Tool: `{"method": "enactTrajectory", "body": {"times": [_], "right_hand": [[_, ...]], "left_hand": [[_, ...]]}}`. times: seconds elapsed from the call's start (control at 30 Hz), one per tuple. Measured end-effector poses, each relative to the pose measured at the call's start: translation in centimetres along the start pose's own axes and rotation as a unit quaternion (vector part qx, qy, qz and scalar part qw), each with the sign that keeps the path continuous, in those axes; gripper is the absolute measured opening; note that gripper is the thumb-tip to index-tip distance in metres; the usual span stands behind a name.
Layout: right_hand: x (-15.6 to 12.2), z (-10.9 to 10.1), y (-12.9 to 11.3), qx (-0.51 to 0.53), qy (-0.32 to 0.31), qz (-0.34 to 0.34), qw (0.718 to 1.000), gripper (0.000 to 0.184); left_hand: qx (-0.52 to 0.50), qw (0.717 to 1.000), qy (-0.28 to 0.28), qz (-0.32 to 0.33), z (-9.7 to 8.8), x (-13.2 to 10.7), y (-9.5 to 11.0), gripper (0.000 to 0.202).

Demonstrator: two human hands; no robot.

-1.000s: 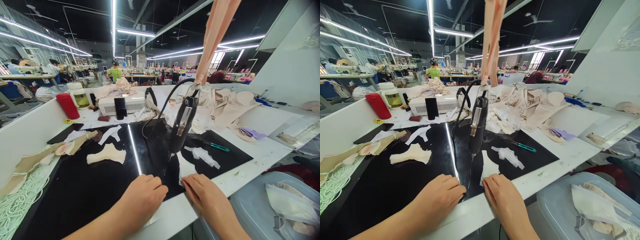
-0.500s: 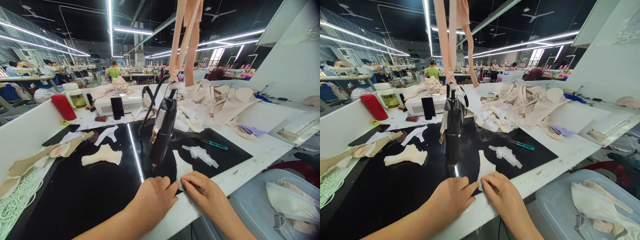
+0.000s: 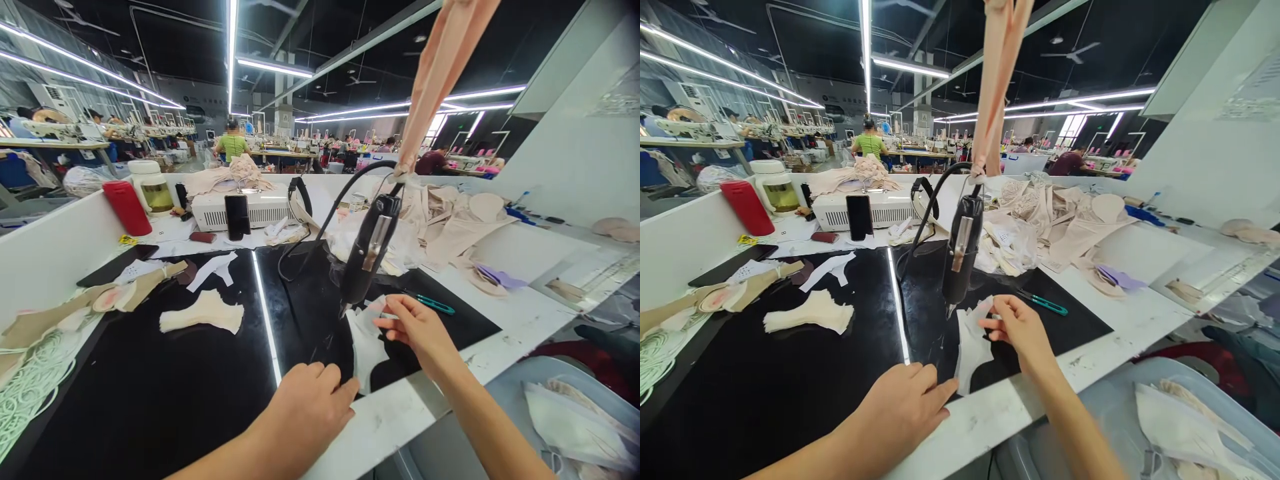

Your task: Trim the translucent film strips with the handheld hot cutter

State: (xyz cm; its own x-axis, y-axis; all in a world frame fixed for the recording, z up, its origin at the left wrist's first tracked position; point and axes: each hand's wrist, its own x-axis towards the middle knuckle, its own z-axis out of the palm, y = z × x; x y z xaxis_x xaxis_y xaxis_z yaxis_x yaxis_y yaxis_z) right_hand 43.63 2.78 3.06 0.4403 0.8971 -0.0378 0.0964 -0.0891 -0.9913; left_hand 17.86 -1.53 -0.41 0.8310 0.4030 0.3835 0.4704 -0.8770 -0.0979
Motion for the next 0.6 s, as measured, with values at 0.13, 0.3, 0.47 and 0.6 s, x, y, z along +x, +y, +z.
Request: {"method": "enactTrajectory", "body": {"times": [0.13,0.3,0.47,0.6], "right_hand": [[3.8,0.6,-0.9,0.052,0.019,0.002,0.998,0.023],[6.7,0.7,-2.2,0.1,0.055,-0.071,0.991,0.027],[6.5,-0.3,-3.7,0.12,0.093,-0.173,0.973,0.029],[3.8,-1.2,-4.4,0.121,0.096,-0.236,0.959,0.041]], "left_hand": [[-0.004,0.998,0.059,-0.013,0.4,0.1,0.0,0.02],[0.008,0.999,0.047,0.004,0.1,0.1,-0.1,0.015],[-0.003,0.999,0.038,0.001,0.2,0.2,-0.3,0.021],[-0.048,0.998,-0.01,-0.033,-0.1,0.3,-0.4,0.022]]}}
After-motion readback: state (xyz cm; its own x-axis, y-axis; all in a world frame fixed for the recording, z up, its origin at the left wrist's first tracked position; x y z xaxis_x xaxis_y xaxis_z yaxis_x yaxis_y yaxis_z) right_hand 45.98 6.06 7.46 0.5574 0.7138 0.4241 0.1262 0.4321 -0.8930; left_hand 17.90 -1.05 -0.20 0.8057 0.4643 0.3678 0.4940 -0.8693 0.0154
